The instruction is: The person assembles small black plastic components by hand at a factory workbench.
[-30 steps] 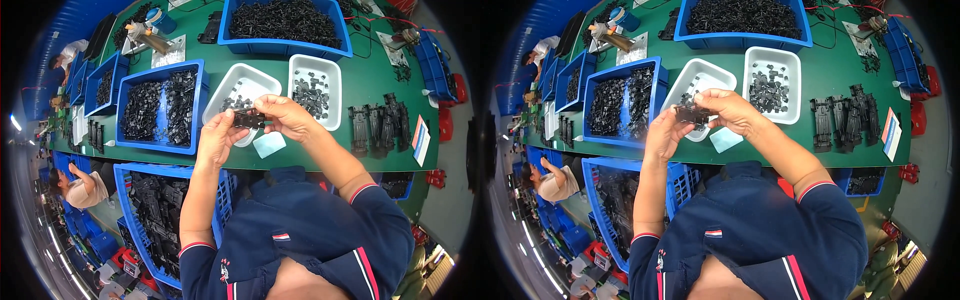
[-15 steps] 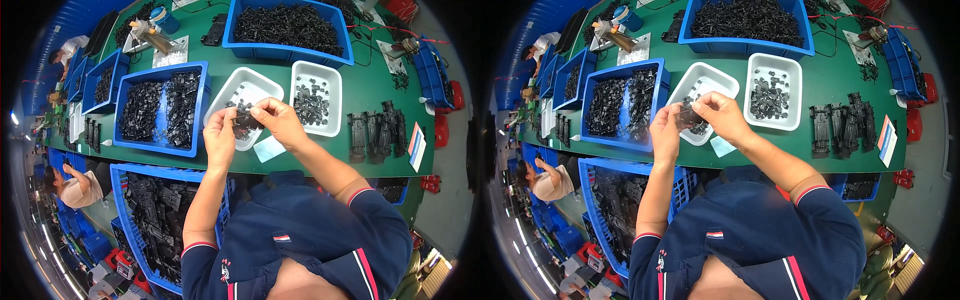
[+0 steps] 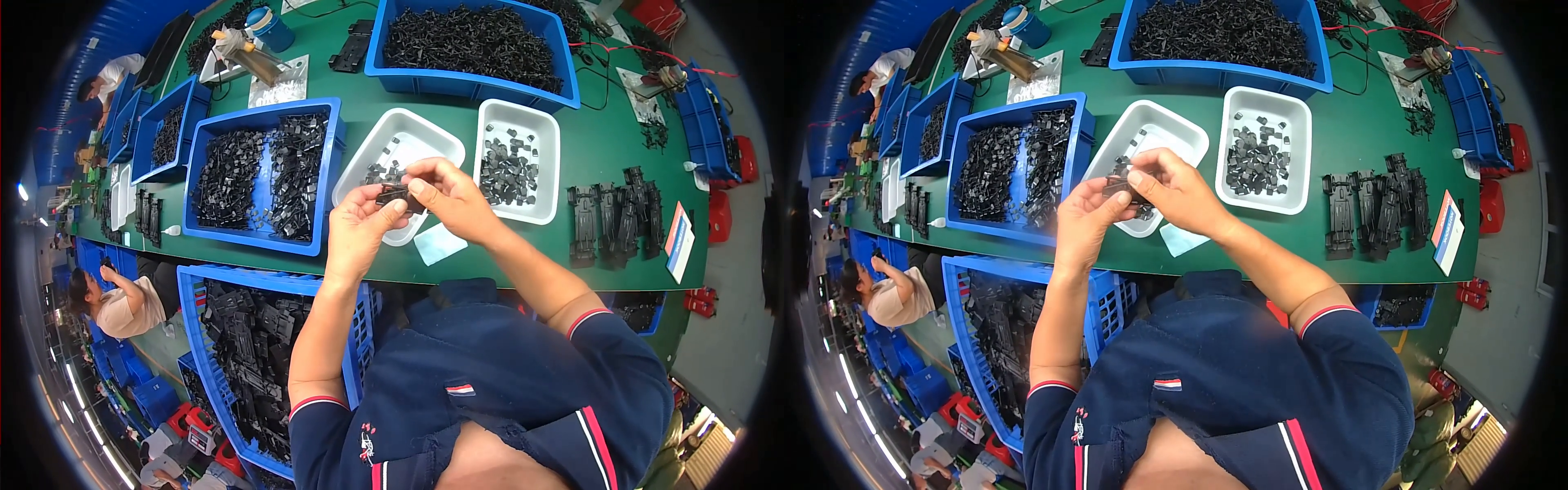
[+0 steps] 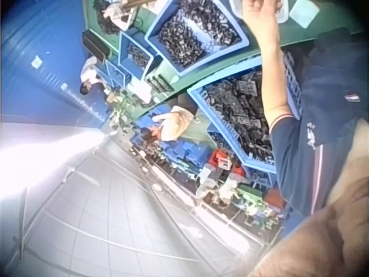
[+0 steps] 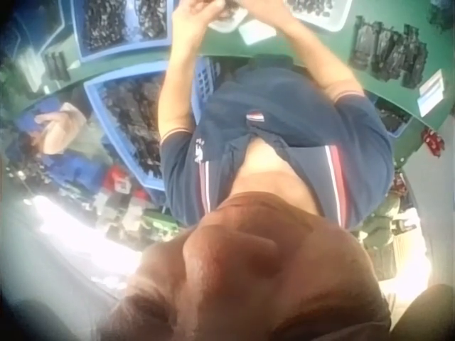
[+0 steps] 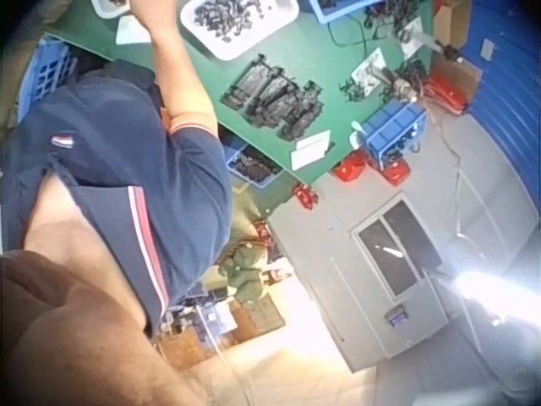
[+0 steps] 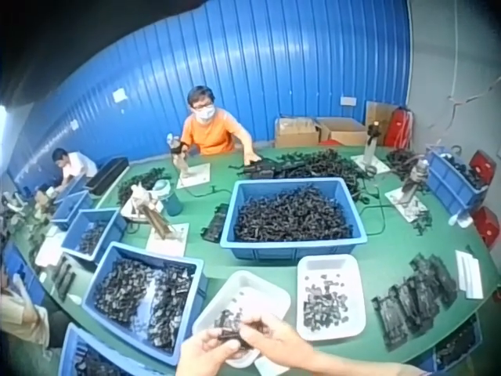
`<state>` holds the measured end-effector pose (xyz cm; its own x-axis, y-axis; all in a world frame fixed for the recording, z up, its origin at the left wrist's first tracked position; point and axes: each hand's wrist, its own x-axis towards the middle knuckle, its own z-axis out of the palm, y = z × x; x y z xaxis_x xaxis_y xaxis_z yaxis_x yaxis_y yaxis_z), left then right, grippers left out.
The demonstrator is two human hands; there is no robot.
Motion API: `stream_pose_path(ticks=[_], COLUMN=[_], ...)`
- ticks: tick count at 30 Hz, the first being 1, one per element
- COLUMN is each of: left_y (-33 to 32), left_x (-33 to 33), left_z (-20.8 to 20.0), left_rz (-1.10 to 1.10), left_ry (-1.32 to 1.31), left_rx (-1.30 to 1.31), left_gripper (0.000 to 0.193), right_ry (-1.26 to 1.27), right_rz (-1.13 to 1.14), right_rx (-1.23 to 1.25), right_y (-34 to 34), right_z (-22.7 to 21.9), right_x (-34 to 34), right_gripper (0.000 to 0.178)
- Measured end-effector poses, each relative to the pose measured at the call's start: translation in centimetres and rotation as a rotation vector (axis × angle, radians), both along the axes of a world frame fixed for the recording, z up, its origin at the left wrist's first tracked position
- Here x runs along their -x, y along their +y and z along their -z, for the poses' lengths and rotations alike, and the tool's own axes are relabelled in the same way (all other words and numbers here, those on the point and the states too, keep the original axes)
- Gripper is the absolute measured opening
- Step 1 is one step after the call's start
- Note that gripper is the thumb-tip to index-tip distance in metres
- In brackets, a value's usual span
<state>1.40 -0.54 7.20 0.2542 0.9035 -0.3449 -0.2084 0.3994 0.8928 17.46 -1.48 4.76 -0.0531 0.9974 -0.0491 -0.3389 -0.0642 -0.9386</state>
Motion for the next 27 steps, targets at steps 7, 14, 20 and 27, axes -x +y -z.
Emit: stream_pose_path(ticks=[7,14,20,27], left_y=[0.1,0.1,-0.4,0.0], left_x=[1.4,1.4,1.4,1.5], left_z=[-1.3,-1.9,-0.2,-2.0], left_rz=[0.196,0.416,0.519,0.797], left_ry=[0.053,0.081,0.373,0.294], left_rx=[0.103,0.334,0.188,0.24], left_gripper=[0.041,0.034,0.018,0.018], right_ry=[-0.146,-0.223,-0.293,-0.72], right_rz=[-0.45,-0.504,-0.608,-0.87], right_rx=[0.13,0.052,0.232,0.035], right_y=[0.4,0.1,0.3,0.9], right_z=[-1.3,-2.1,-2.6,-3.3], right_x=[-2.2,-1.8,-2.2,-2.8], right_gripper=[0.021,0.015,0.025,0.05])
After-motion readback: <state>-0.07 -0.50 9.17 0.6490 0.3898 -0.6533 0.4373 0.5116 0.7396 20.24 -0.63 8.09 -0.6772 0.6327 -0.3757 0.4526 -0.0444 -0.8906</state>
